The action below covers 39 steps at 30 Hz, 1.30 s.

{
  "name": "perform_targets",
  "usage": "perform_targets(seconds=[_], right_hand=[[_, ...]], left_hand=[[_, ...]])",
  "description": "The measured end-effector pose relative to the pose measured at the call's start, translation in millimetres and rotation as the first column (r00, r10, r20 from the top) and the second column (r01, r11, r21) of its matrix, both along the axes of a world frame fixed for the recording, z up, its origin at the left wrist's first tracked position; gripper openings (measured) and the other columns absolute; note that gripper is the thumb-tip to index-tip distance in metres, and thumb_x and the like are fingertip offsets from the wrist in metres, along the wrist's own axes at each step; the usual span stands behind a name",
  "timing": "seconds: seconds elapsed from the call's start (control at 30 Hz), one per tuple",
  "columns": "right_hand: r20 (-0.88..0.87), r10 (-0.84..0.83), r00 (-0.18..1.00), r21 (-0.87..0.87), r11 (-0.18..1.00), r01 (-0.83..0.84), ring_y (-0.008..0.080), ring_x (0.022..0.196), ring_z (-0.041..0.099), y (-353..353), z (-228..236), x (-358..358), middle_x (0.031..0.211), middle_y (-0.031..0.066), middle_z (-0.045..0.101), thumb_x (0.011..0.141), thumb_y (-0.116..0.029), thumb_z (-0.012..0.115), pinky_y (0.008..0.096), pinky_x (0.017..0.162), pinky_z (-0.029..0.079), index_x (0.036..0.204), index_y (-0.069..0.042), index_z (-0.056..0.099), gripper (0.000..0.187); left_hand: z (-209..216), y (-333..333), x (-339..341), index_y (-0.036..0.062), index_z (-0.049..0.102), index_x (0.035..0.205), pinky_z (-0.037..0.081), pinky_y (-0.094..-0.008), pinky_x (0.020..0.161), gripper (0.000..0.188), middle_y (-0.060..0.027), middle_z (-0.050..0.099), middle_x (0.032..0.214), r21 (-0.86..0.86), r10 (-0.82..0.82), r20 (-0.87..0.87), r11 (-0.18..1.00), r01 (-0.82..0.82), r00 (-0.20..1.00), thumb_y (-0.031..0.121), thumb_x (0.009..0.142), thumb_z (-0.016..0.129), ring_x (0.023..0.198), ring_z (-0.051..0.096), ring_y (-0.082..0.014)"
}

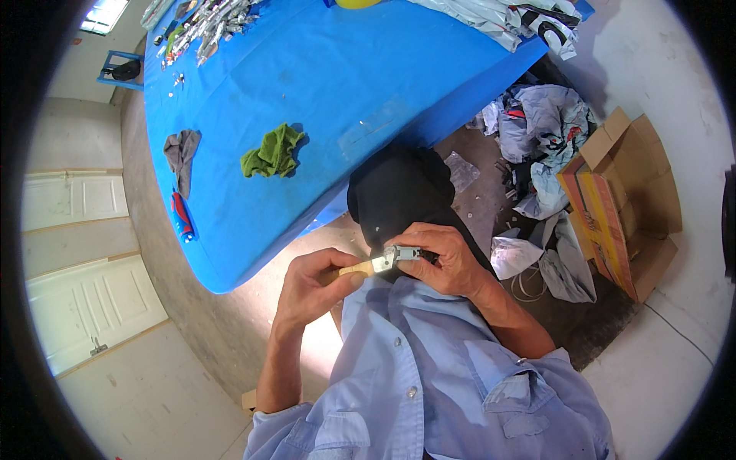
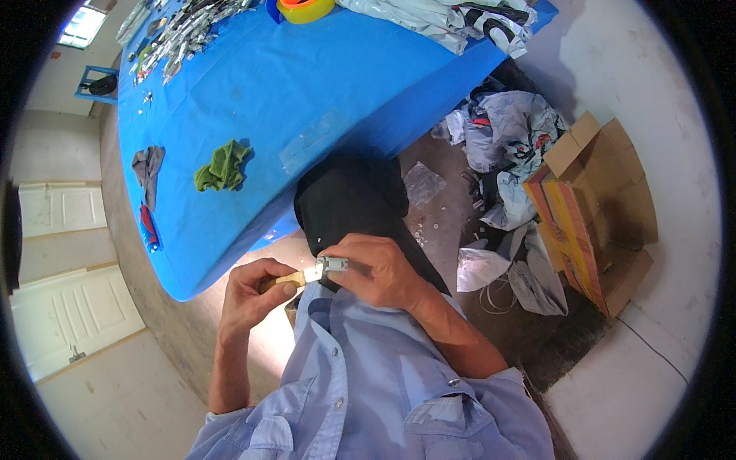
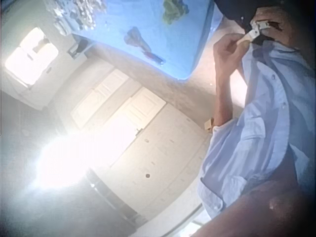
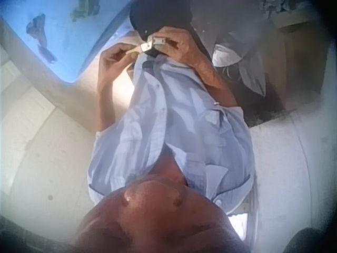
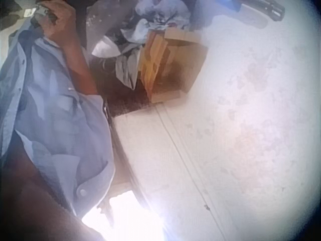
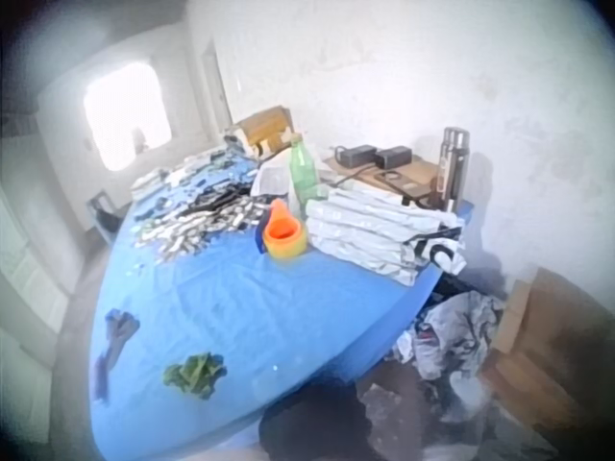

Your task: The person wipes a metal tool part with a cloth, applies adhesive from a tube, and fits components together by hand.

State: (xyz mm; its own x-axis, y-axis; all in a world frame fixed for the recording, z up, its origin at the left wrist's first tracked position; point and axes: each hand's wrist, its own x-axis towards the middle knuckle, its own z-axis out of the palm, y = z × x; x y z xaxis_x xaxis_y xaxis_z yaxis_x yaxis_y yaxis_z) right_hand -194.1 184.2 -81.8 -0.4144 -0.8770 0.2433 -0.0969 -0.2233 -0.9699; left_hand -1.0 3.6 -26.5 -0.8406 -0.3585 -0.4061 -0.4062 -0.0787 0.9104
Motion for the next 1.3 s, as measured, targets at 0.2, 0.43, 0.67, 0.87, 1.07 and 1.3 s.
perform_targets(seconds=[0.2, 0.43, 0.67, 0.87, 1.07, 1.3], right_hand=[[0.013, 0.008, 1.0, 0.02, 1.0, -0.008, 0.0235, 0.082, 0.069, 0.0, 0.7, -0.4, 0.094, 0.0139, 0.072, 0.088, -0.002, 0.076, 0.033, 0.072, 0.053, 0.111, 0.004, 0.074, 0.024], [-0.006, -0.004, 1.0, 0.018, 1.0, 0.004, 0.0244, 0.083, 0.07, -0.7, -0.2, -0.2, 0.094, 0.014, 0.072, 0.089, -0.003, 0.075, 0.0331, 0.073, 0.053, 0.109, 0.004, 0.073, 0.022], [0.014, -0.025, 1.0, 0.035, 0.999, 0.025, 0.0245, 0.082, 0.07, -0.4, 0.1, 0.0, 0.093, 0.0138, 0.071, 0.089, -0.003, 0.074, 0.0339, 0.072, 0.053, 0.109, 0.004, 0.073, 0.021], [-0.001, -0.023, 1.0, 0.042, 0.999, 0.023, 0.0228, 0.079, 0.07, 0.1, -2.2, 0.4, 0.094, 0.0138, 0.071, 0.091, -0.005, 0.072, 0.0322, 0.069, 0.052, 0.111, 0.003, 0.072, 0.022], [0.029, -0.037, 0.999, 0.053, 0.998, 0.036, 0.0222, 0.081, 0.071, 0.0, -0.5, 0.7, 0.098, 0.0141, 0.072, 0.091, -0.005, 0.07, 0.0306, 0.07, 0.053, 0.111, 0.003, 0.072, 0.022], [0.01, -0.075, 0.997, 0.045, 0.996, 0.074, 0.0235, 0.083, 0.072, 0.9, -0.1, 1.3, 0.099, 0.0145, 0.073, 0.091, -0.005, 0.071, 0.032, 0.072, 0.054, 0.112, 0.003, 0.072, 0.022]], left_hand=[[-3.5, 0.0, 0.2, -0.0055, 0.072, 0.106, 0.056, -0.0246, 0.077, 0.021, -0.0096, 0.075, 0.097, 0.027, 0.016, 0.016, 0.999, -0.017, 1.0, 0.008, 0.091, 0.081, 0.086, 0.07, -0.0119], [3.7, 3.1, -3.3, -0.0041, 0.074, 0.105, 0.053, -0.0257, 0.079, 0.022, -0.0041, 0.073, 0.095, 0.111, 0.07, 0.032, 0.991, -0.073, 0.997, 0.012, 0.091, 0.08, 0.087, 0.065, -0.0096], [9.1, -8.7, 1.1, -0.0047, 0.072, 0.107, 0.052, -0.0245, 0.079, 0.017, -0.0053, 0.072, 0.097, 0.076, 0.21, -0.019, 0.975, -0.208, 0.977, 0.006, 0.094, 0.074, 0.087, 0.065, -0.0089], [1.5, -74.5, 23.8, -0.0021, 0.068, 0.124, 0.033, -0.0195, 0.056, 0.033, 0.0034, 0.061, 0.08, -0.474, 0.555, -0.13, 0.693, -0.543, 0.822, 0.017, 0.098, 0.072, 0.064, 0.046, -0.0012], [-22.8, -120.3, 44.8, -0.0003, 0.066, 0.125, 0.045, -0.0286, 0.062, 0.035, -0.0032, 0.064, 0.08, -0.885, 0.588, -0.046, 0.351, -0.307, 0.807, 0.018, 0.096, 0.074, 0.072, 0.059, -0.0105], [-23.7, -140.1, 47.8, 0.0016, 0.069, 0.119, 0.055, -0.0373, 0.072, 0.028, -0.0149, 0.073, 0.094, -0.989, 0.466, -0.141, -0.035, -0.141, 0.874, 0.016, 0.096, 0.073, 0.079, 0.069, -0.0235]])
